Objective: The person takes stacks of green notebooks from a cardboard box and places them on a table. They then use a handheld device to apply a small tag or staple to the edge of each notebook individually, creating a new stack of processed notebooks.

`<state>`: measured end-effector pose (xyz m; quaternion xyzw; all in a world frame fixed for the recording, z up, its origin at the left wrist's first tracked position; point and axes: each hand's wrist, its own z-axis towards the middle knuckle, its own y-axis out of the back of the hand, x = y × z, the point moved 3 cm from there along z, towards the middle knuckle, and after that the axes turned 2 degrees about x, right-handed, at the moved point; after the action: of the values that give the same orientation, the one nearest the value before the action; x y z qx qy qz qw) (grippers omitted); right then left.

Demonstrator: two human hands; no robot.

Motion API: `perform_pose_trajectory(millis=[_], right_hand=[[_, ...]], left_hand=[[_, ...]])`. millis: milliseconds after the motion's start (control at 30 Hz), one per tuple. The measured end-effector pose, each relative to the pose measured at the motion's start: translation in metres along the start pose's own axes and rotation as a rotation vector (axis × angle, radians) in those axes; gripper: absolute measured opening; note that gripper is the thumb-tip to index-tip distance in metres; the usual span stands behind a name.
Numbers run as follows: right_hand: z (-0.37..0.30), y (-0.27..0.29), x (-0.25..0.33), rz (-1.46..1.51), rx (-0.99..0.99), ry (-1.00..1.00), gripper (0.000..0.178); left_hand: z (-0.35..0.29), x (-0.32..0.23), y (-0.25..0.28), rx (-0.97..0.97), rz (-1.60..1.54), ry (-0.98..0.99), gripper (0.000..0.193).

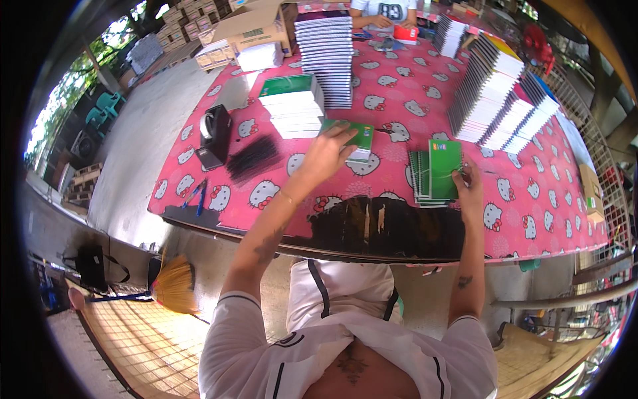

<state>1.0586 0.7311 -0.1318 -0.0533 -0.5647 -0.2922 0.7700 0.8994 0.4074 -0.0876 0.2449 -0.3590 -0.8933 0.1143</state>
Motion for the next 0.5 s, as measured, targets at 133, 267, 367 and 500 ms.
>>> perform_pose_trajectory(millis=[133,267,367,500], right_hand=[[-0.001,-0.030,-0.033,-0.573,0.057,-0.037,0.060],[-0.014,-0.053,0.021,-0.915,-0.110,0.160,0.070],[-0.040,-0.099,0.067,-0.155,0.164,0.325,0.076],[-0.087,-0.142,0.031,-0.117,0.351,0.257,0.059]], left_hand=[[-0.019,0.044,-0.016,0.108,0.293,-0.168,0.033],[-0.022,0.012,0.006,0.006,0.329,-0.104,0.020],[-0.038,-0.041,0.019,-0.037,0.322,-0.330,0.019],[-0.084,-0.071,-0.011,0.204,0.191,-0.308,0.019]])
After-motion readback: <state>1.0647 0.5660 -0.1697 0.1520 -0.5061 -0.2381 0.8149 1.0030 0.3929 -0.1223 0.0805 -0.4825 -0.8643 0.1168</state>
